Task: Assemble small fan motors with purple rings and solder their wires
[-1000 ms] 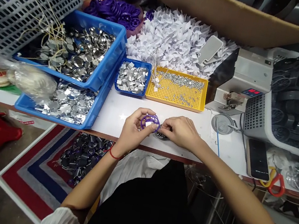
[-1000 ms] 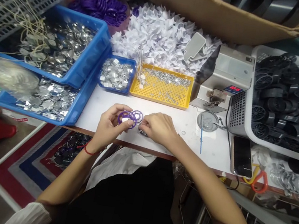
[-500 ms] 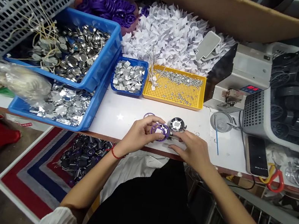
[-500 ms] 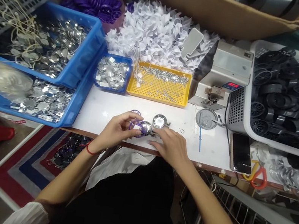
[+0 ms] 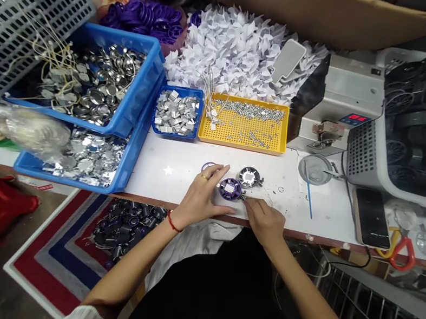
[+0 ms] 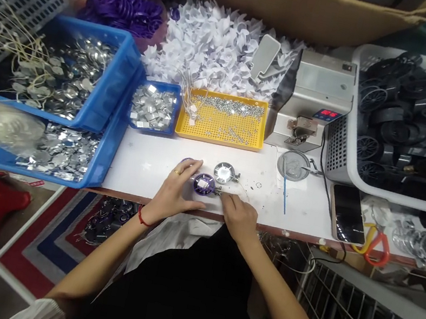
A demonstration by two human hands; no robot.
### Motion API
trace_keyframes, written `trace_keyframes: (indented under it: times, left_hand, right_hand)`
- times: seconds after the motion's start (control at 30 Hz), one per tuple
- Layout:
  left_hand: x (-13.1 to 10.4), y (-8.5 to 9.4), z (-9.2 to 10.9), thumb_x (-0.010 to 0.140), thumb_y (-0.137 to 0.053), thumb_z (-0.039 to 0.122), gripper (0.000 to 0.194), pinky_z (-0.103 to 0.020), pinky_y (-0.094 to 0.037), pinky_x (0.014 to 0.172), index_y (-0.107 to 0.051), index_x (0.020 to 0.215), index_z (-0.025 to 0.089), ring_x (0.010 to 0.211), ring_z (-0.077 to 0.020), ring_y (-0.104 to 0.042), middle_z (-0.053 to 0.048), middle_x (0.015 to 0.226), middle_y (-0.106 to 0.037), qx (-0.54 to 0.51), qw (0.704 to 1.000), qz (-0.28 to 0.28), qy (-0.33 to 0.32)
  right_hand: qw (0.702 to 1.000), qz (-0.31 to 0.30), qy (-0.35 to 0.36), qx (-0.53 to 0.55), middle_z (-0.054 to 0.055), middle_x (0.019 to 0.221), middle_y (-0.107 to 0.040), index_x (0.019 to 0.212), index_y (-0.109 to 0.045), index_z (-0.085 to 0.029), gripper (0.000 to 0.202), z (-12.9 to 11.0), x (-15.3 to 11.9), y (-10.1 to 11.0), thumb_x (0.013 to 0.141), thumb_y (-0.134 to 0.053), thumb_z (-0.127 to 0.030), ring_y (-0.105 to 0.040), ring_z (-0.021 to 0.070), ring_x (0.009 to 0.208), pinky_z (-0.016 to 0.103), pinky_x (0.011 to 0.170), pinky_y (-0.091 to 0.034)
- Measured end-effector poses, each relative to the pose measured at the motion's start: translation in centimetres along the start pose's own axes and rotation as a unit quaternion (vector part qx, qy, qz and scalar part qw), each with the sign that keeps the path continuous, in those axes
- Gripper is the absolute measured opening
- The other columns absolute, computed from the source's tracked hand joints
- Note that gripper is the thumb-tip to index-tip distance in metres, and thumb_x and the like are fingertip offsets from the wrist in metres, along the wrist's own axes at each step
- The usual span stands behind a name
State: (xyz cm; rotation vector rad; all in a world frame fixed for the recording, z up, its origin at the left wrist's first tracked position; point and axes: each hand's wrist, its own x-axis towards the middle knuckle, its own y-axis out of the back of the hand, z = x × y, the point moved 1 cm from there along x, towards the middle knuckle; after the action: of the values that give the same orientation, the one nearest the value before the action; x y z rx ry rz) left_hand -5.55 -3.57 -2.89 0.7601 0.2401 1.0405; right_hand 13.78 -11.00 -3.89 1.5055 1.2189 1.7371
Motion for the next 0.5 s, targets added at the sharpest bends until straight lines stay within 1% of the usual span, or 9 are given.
trace_keyframes:
  times: [0.03,0.07,0.13,0.2,0.27,0.33,0.43,0.5]
  left_hand:
    - [-0.3,-0.4,-0.2,0.070,-0.078,0.050,0.092,-0.048,-0.046,0.104,-0.034,0.147,0.023,0.126,-0.0318,-0.050,-0.015,0.135,-0.050,-0.023,1.000,0.003,0.000]
    - [-0.6,-0.8,-0.3,0.074,-0.077,0.046,0.089,-0.047,-0.046,0.104,-0.032,0.147,0.024,0.125,-0.0297,-0.053,-0.014,0.135,-0.053,-0.045,0.999,0.011,0.005]
    - [-1.2,-1.6,-0.5,0.080,-0.072,0.037,0.076,-0.043,-0.050,0.101,-0.033,0.145,0.025,0.117,-0.0251,-0.060,-0.011,0.127,-0.059,-0.082,0.996,0.035,0.023]
    - [-1.8,-2.1,-0.6,0.080,-0.073,0.034,0.073,-0.040,-0.052,0.098,-0.036,0.142,0.024,0.112,-0.0230,-0.063,-0.009,0.122,-0.063,-0.104,0.992,0.062,0.040]
    - [-2.3,-2.4,-0.7,0.078,-0.074,0.031,0.071,-0.039,-0.053,0.098,-0.039,0.140,0.023,0.112,-0.0226,-0.063,-0.009,0.122,-0.063,-0.112,0.990,0.081,0.043]
    - [-2.7,-2.4,-0.7,0.079,-0.071,0.025,0.063,-0.038,-0.053,0.099,-0.044,0.135,0.022,0.114,-0.0224,-0.063,-0.008,0.123,-0.063,-0.104,0.990,0.090,0.036]
    - [-2.9,-2.3,-0.9,0.079,-0.065,0.018,0.053,-0.037,-0.053,0.099,-0.049,0.130,0.022,0.115,-0.0218,-0.062,-0.008,0.123,-0.064,-0.091,0.992,0.085,0.028]
    - [-2.9,-2.3,-1.0,0.080,-0.064,0.019,0.052,-0.036,-0.054,0.098,-0.050,0.130,0.022,0.115,-0.0215,-0.063,-0.008,0.123,-0.065,-0.094,0.992,0.086,0.028]
  right_hand:
    - [1.000,-0.001,-0.002,0.009,-0.002,0.073,-0.070,0.089,-0.069,-0.019,0.008,0.0,0.2,0.5,0.090,-0.062,-0.024,-0.052,0.0074,0.052,0.024,0.052,-0.033]
    - [1.000,0.004,-0.007,0.018,-0.001,0.075,-0.070,0.090,-0.069,-0.018,0.014,-0.1,0.5,1.1,0.089,-0.064,-0.031,-0.053,0.0082,0.054,0.024,0.053,-0.034]
    - [0.999,0.018,-0.023,0.033,0.003,0.079,-0.069,0.097,-0.068,-0.016,0.036,-0.4,1.5,2.3,0.084,-0.066,-0.050,-0.055,0.0109,0.059,0.024,0.056,-0.037]
    - [0.999,0.013,-0.026,0.036,0.006,0.080,-0.067,0.105,-0.067,-0.014,0.053,-1.0,2.8,2.9,0.080,-0.064,-0.061,-0.056,0.0142,0.065,0.025,0.058,-0.038]
    - [0.999,-0.015,-0.006,0.031,0.006,0.077,-0.065,0.110,-0.066,-0.013,0.057,-1.6,4.1,2.7,0.082,-0.060,-0.063,-0.055,0.0160,0.066,0.027,0.059,-0.038]
    - [0.999,-0.037,0.009,0.027,0.006,0.074,-0.064,0.108,-0.068,-0.013,0.054,-2.0,4.9,2.0,0.085,-0.057,-0.061,-0.053,0.0165,0.065,0.028,0.060,-0.037]
    - [0.996,-0.072,-0.007,0.052,0.006,0.073,-0.065,0.106,-0.068,-0.015,0.049,-2.1,5.2,1.0,0.087,-0.056,-0.058,-0.054,0.0174,0.066,0.029,0.062,-0.038]
    - [0.991,-0.107,-0.023,0.082,0.007,0.077,-0.067,0.109,-0.068,-0.017,0.048,-2.0,5.3,0.8,0.087,-0.056,-0.058,-0.056,0.0186,0.069,0.029,0.064,-0.040]
